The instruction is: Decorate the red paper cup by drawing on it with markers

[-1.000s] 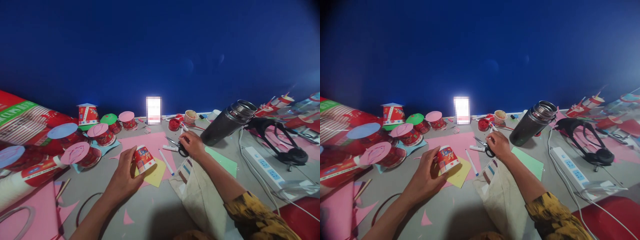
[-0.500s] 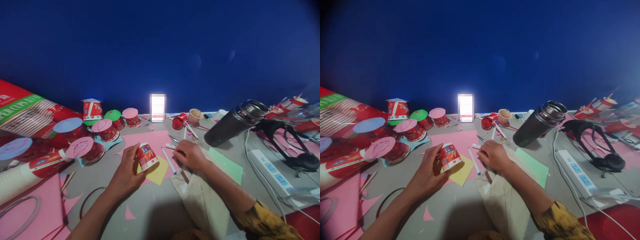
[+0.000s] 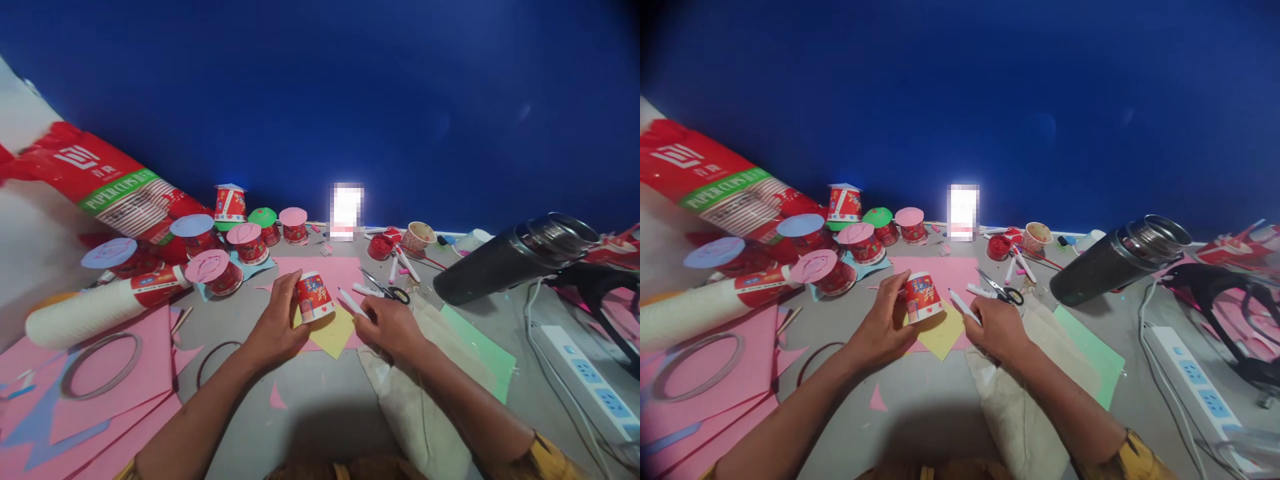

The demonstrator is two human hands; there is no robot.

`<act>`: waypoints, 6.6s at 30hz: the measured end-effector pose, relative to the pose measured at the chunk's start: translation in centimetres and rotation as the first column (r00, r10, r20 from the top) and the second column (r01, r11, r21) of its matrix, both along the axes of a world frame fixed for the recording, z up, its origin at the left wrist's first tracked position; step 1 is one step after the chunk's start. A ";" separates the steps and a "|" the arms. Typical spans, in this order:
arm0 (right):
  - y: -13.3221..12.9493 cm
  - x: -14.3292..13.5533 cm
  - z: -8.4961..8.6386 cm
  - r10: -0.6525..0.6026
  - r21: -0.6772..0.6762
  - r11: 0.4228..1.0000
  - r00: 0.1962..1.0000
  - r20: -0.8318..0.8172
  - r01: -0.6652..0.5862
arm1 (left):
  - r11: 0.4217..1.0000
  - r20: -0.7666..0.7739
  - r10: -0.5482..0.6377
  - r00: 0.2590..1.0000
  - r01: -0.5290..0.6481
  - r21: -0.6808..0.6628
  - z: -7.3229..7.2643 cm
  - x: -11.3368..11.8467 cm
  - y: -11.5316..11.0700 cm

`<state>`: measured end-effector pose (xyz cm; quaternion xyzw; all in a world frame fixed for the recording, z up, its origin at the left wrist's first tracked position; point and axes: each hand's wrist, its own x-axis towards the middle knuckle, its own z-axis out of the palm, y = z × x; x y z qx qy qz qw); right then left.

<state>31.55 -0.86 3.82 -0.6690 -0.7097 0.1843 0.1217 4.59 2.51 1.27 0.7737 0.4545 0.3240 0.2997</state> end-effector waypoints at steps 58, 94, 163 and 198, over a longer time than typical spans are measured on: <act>4.5 -6.6 -0.6 0.080 0.224 0.862 0.314 -0.946 0.455 | 0.978 0.037 -0.128 0.991 0.133 -0.163 0.1 -0.4 1.9; -2.0 -4.1 -0.7 0.272 0.529 0.831 0.704 -0.656 0.171 | 0.951 -0.035 -0.037 0.999 0.046 0.307 -1.5 1.2 0.0; -1.5 -4.0 -0.6 0.315 0.628 0.773 0.801 -0.510 0.096 | 0.931 -0.022 -0.094 0.995 0.096 0.351 -1.1 1.1 0.2; -1.7 -4.0 -0.2 0.259 0.558 0.824 0.812 -0.524 0.097 | 0.936 -0.042 -0.058 0.997 0.069 0.346 -0.8 1.1 0.1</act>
